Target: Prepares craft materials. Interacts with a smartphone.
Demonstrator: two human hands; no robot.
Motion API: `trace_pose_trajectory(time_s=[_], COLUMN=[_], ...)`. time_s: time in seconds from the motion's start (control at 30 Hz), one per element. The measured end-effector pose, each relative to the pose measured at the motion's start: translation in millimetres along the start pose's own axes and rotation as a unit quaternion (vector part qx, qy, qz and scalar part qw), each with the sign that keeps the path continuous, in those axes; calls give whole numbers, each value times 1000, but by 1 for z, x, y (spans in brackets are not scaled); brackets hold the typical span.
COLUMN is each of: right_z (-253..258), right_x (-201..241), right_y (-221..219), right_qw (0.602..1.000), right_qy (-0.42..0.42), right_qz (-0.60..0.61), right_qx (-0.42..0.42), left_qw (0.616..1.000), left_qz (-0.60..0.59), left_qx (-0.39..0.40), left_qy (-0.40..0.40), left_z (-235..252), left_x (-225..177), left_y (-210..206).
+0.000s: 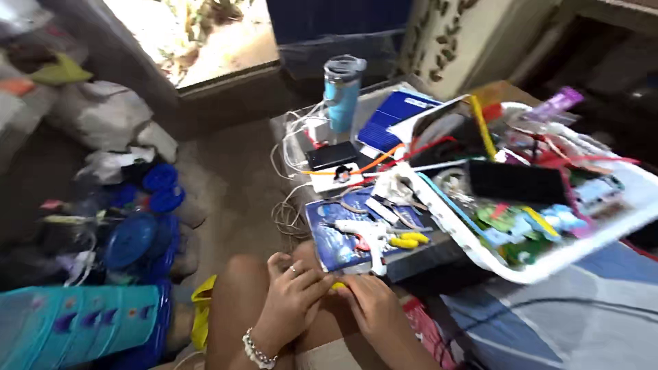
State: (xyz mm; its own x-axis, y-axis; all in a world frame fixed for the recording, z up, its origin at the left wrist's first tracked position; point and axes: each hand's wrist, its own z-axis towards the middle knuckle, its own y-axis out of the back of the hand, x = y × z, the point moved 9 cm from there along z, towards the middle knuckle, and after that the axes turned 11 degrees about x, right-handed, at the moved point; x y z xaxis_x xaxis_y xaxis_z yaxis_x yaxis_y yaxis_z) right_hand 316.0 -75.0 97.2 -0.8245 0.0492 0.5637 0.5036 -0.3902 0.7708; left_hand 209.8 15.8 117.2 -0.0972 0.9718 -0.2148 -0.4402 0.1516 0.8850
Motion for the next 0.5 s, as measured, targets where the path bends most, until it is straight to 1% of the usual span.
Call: trace_pose_trajectory(time_s=[0.07, 0.23, 0.37, 0.4, 0.5], right_z=[1, 4, 0, -1, -2], right_x=[3, 10, 17, 17, 16], right_y=[-5, -23, -36, -40, -57], right_qw=[999, 983, 972, 964, 922], right_qy=[-7, -7, -12, -23, -74], right_qz=[36, 154, 193, 218, 319], right_qx=[16, 102, 132, 148, 206], left_qw=[1000, 998, 998, 997, 994], left_qz=[17, 36, 41, 48, 91], left_qx=[-9, -21, -14, -16, -31], left_qy=[-7, -38, -52, -54, -43], left_z=[-4, -19, -32, -35, -43], left_x=[-2, 0, -1, -1, 1], left_y=[5, 16, 21, 22, 22])
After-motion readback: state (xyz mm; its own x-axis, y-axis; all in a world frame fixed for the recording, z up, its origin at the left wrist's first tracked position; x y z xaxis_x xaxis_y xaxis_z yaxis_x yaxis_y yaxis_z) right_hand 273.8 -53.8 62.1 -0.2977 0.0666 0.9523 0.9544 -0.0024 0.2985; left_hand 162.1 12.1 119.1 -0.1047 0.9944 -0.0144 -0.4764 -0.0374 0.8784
